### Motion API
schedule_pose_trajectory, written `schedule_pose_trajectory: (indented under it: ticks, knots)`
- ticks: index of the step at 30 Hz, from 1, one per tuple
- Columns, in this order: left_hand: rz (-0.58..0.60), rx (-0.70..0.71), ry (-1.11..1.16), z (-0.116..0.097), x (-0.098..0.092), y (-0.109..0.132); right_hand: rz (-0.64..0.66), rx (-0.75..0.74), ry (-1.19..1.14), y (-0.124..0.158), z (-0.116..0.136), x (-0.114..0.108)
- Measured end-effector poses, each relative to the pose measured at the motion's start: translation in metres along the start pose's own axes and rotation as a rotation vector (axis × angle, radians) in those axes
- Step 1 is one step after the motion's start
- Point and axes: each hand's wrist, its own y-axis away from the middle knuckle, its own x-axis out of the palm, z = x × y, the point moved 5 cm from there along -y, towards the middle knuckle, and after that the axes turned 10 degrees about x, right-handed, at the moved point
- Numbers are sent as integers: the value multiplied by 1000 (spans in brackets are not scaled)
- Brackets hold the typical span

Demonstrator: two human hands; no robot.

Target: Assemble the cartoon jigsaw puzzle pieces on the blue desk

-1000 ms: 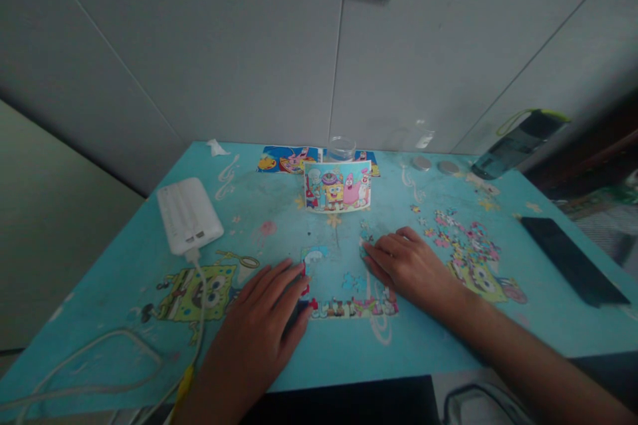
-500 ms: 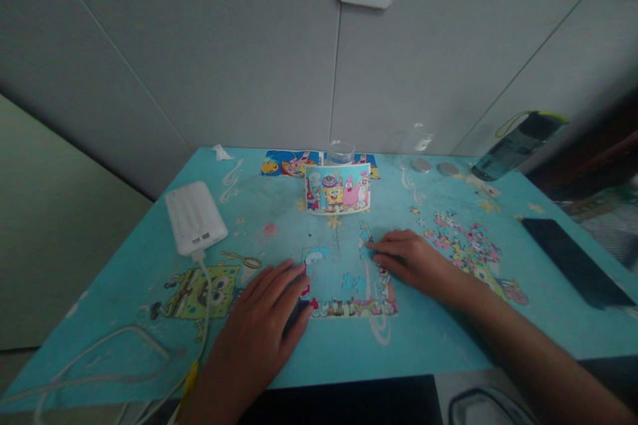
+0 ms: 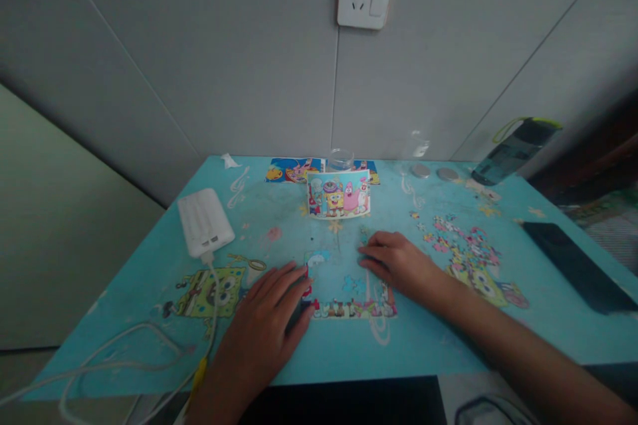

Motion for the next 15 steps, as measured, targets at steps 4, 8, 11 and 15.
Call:
schedule_pose_trajectory:
  ticks: [4,8,11,15]
  knots:
    - [-21,6,0,-1,-1,-1,-51,-28,132,3,8,1]
    - [-29,8,8,-1,-1,-1,-80,-49,226,5,14,1]
    - [-42,7,14,0,-1,0,-66,-51,248,7,15,-1]
    - [-49,15,17,0,0,1,-131,7,234,7,5,-14]
